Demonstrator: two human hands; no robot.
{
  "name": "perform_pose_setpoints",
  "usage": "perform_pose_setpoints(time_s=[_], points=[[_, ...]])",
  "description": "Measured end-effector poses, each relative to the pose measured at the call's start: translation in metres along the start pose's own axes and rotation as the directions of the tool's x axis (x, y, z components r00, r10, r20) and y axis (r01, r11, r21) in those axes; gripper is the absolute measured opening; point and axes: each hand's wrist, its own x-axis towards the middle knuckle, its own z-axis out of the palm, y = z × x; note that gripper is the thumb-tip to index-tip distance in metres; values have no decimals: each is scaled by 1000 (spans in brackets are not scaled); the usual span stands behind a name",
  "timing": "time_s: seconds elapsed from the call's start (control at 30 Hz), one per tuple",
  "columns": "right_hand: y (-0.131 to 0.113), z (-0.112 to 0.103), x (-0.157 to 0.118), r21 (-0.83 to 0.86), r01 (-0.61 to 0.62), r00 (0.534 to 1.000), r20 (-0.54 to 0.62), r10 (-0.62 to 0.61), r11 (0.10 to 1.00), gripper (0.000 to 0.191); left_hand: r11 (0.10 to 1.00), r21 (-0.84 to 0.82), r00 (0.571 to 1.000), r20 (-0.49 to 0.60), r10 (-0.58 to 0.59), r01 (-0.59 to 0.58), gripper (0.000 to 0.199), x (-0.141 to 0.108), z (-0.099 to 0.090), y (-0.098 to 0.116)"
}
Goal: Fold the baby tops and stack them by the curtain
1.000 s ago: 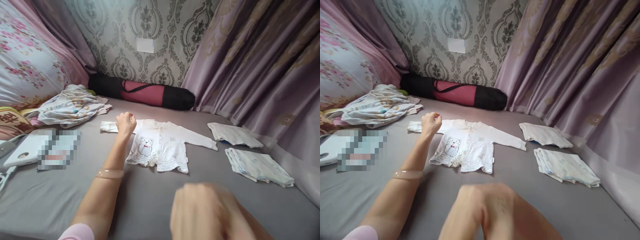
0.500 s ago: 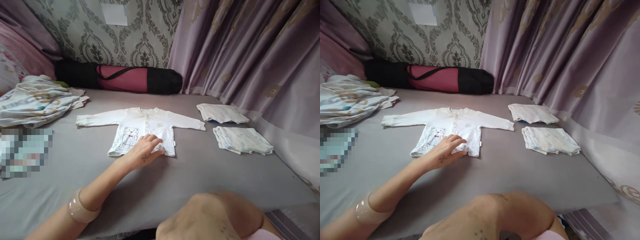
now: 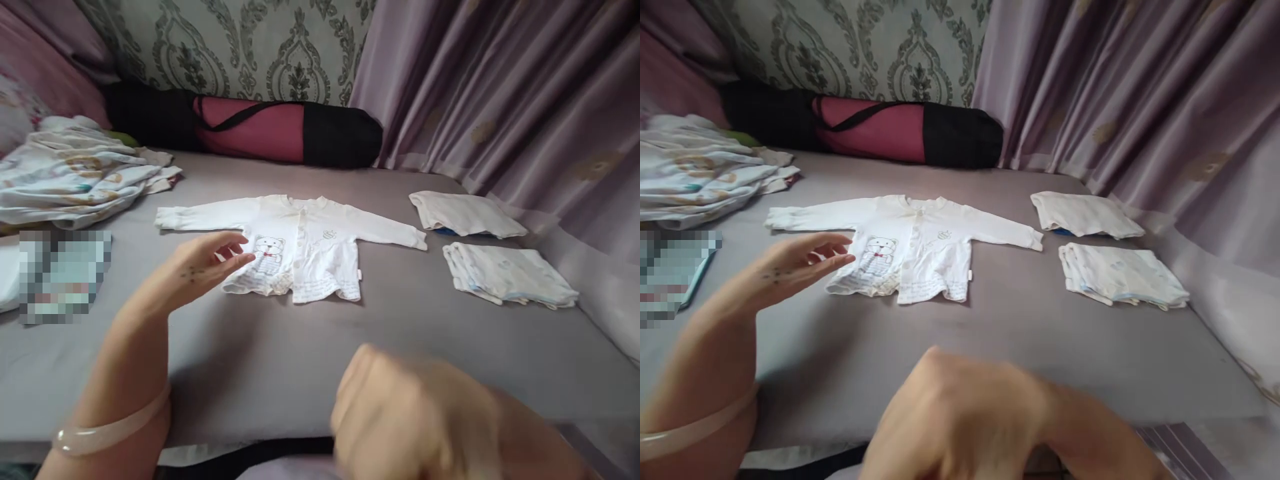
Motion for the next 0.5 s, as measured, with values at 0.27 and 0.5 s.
perform_pose_setpoints(time_s=[0.27,0.5], points=[[53,-37,26,-307,-512,826,-434,360,802,21,974,70,919,324,-224,213,63,-14,-5,-34],[77,-21,26,-427,-650,759,-401,512,629,12,959,156,933,240,-268,235,29,-8,12,-26]])
